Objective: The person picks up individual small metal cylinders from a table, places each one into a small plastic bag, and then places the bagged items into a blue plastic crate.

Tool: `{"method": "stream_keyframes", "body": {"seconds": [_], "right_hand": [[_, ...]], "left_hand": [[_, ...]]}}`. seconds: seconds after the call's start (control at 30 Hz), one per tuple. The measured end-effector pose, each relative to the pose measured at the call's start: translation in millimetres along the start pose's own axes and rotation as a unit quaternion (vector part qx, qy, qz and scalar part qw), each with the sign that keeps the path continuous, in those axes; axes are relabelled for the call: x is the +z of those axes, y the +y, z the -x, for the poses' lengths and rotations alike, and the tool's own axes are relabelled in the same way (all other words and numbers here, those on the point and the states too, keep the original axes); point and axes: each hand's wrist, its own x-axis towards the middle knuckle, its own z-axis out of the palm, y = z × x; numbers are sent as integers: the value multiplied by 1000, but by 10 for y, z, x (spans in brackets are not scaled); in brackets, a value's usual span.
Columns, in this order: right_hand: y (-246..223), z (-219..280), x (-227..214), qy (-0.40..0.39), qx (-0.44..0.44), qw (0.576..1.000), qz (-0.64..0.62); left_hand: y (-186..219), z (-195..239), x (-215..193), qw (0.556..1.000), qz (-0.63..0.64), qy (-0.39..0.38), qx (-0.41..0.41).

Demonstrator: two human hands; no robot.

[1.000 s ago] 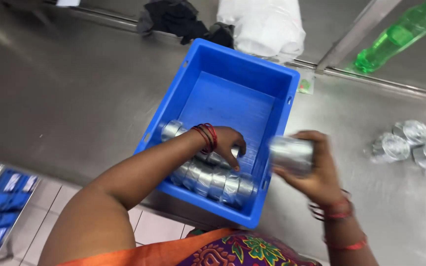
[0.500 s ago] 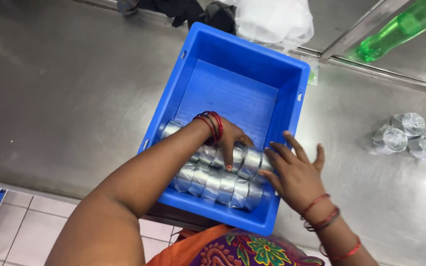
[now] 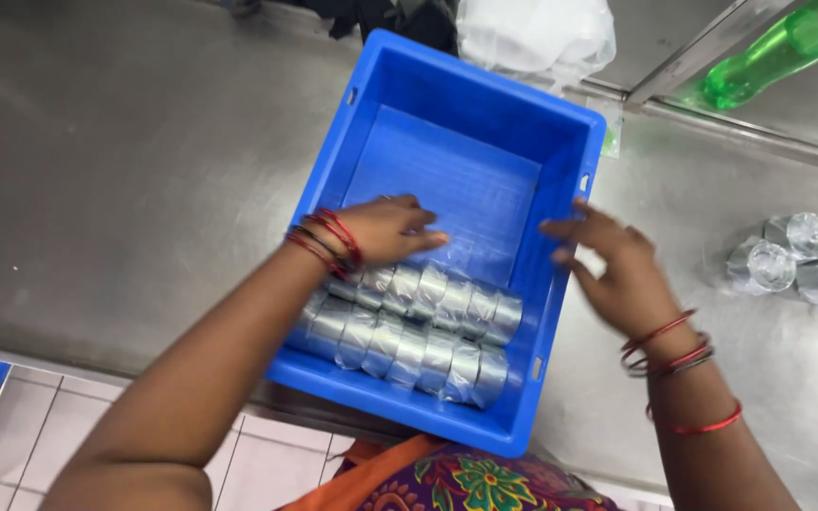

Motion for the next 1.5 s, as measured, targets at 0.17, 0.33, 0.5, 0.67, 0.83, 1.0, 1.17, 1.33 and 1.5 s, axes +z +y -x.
{"method": "stream_keyframes", "body": {"seconds": [0.17, 0.33, 0.5, 0.67, 0.83, 1.0, 1.17, 1.33, 1.5], "right_hand": [[301, -126, 40, 98, 20, 993, -55], [492, -292, 587, 158, 225, 920, -279], [178, -590, 797, 194, 188, 891, -364], [953, -1400, 551, 279, 64, 958, -30], [1237, -2436, 116, 257, 34, 966, 20], [1187, -2962, 188, 166, 96, 949, 250], [1221, -3284, 285, 102, 235, 947, 192], [1479, -3410, 381, 115, 265, 944, 157], [2268, -3563, 226, -7, 237, 950, 205]], "left_hand": [[-240, -40, 291, 999, 12, -3, 40], [-126, 24, 137, 997, -20, -77, 26], [-180, 223, -20, 996, -15, -94, -4], [-172, 451, -78, 997, 24, -62, -37], [-210, 428, -74, 993, 84, -52, -69], [-251, 457, -34, 996, 75, -36, -27], [-235, 504, -46, 994, 87, -46, -41], [-203, 552, -88, 994, 74, -59, -48], [-187, 564, -119, 994, 71, -64, -59]]}}
